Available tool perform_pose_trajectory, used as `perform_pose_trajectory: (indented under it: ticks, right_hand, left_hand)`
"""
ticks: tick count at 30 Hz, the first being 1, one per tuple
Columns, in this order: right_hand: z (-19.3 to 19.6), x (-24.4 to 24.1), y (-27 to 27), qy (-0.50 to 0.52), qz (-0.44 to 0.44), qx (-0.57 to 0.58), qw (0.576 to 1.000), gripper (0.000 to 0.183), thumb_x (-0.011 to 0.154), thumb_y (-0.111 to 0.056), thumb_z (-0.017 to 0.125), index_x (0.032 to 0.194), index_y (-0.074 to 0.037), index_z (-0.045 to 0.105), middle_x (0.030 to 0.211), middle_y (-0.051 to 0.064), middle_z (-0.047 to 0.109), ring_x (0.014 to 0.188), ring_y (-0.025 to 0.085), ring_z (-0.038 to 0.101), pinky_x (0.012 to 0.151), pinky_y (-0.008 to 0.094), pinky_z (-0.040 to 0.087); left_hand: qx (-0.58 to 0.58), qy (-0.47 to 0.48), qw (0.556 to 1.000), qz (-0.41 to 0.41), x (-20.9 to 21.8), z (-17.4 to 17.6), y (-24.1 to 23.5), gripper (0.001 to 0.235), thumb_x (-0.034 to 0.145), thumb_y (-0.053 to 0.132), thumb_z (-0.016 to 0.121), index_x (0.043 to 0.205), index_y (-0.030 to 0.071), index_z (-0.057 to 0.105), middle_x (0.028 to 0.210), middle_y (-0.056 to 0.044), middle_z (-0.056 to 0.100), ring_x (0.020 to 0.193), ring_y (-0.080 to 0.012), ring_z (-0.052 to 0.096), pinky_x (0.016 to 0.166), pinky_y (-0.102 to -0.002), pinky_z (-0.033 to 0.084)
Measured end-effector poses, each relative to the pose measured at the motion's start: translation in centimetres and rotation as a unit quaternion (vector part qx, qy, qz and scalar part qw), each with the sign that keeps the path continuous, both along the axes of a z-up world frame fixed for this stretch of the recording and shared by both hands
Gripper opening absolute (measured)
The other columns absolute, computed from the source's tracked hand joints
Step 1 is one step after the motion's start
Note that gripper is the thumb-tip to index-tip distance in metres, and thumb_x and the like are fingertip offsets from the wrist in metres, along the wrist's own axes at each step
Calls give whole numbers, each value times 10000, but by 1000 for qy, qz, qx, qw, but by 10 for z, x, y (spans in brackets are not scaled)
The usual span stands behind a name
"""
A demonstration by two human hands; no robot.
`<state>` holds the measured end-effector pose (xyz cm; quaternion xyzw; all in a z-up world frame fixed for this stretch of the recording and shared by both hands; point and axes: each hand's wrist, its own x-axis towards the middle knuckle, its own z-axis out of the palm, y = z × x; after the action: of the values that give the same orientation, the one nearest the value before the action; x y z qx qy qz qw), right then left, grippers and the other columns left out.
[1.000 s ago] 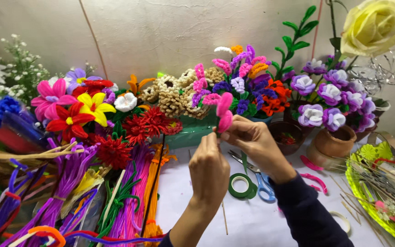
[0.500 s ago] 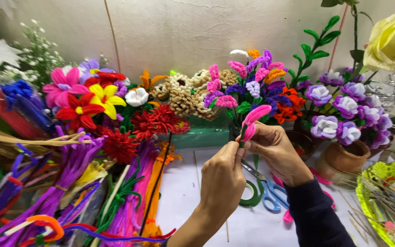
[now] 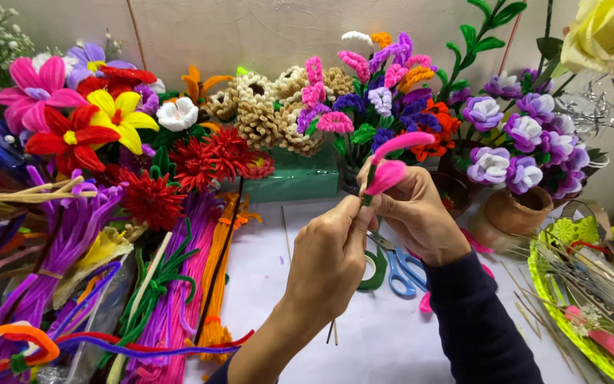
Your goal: The person assembles a pink artificial flower by wrapping pipe cleaner segments around a thin wooden stick and securing them with green floral tape.
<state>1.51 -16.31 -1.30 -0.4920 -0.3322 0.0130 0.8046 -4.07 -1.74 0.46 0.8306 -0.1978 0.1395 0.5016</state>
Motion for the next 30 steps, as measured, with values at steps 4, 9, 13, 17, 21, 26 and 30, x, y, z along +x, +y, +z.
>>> perform_pose_trajectory:
  ticks: [4,9,13,17,21,26,30]
  right_hand:
    - [2,-2,2,7,-8,-4,1000,204,777,-152,744,841,10,637,897,62,565,595,96,565,501,179,468]
    - [0,1,4,18,-5,3,1000,271,775,-174,750,902,17,606,853,39,545,605,76,526,503,160,429]
    - [6,-1,4,4,-19,-16,1000,234,781,-209,744,831,-9,633,924,46,506,729,95,518,573,177,426]
    - [9,-3,5,-6,-25,-28,999,241,774,-223,742,843,-20,632,894,42,531,768,107,521,674,220,409]
    - [15,-8,6,-20,-26,-49,998,251,757,-209,736,775,21,638,868,69,558,635,167,589,582,271,527]
    - [23,-14,8,-49,-56,-85,994,255,782,-255,708,758,-14,628,798,52,539,657,158,550,573,275,502]
    - [22,-18,15,-85,-149,-92,981,155,808,-132,696,730,0,670,745,75,540,737,109,471,691,243,438]
  left_hand:
    - [-24,-13,1000,-9,1,-2,0,256,955,232,433,737,118,503,568,-32,541,488,-232,469,503,-359,356]
    - [-30,20,999,-5,1,3,0,269,956,253,450,723,136,517,510,7,489,452,-165,443,491,-332,371]
    - [-59,35,998,-6,2,9,3,285,936,218,492,672,111,488,561,12,580,489,-133,484,498,-316,379]
    - [-57,22,998,21,4,12,6,163,873,268,553,816,127,611,683,13,695,595,-134,651,540,-281,475]
    - [-27,-59,997,36,11,1,9,143,853,270,592,822,137,634,727,4,738,643,-172,697,521,-303,428]
    - [-14,-56,998,35,7,2,9,164,881,280,549,836,144,628,681,9,710,591,-162,651,528,-303,426]
    - [-53,-48,997,27,4,7,10,187,903,253,559,809,132,666,611,-48,692,575,-233,635,609,-340,511]
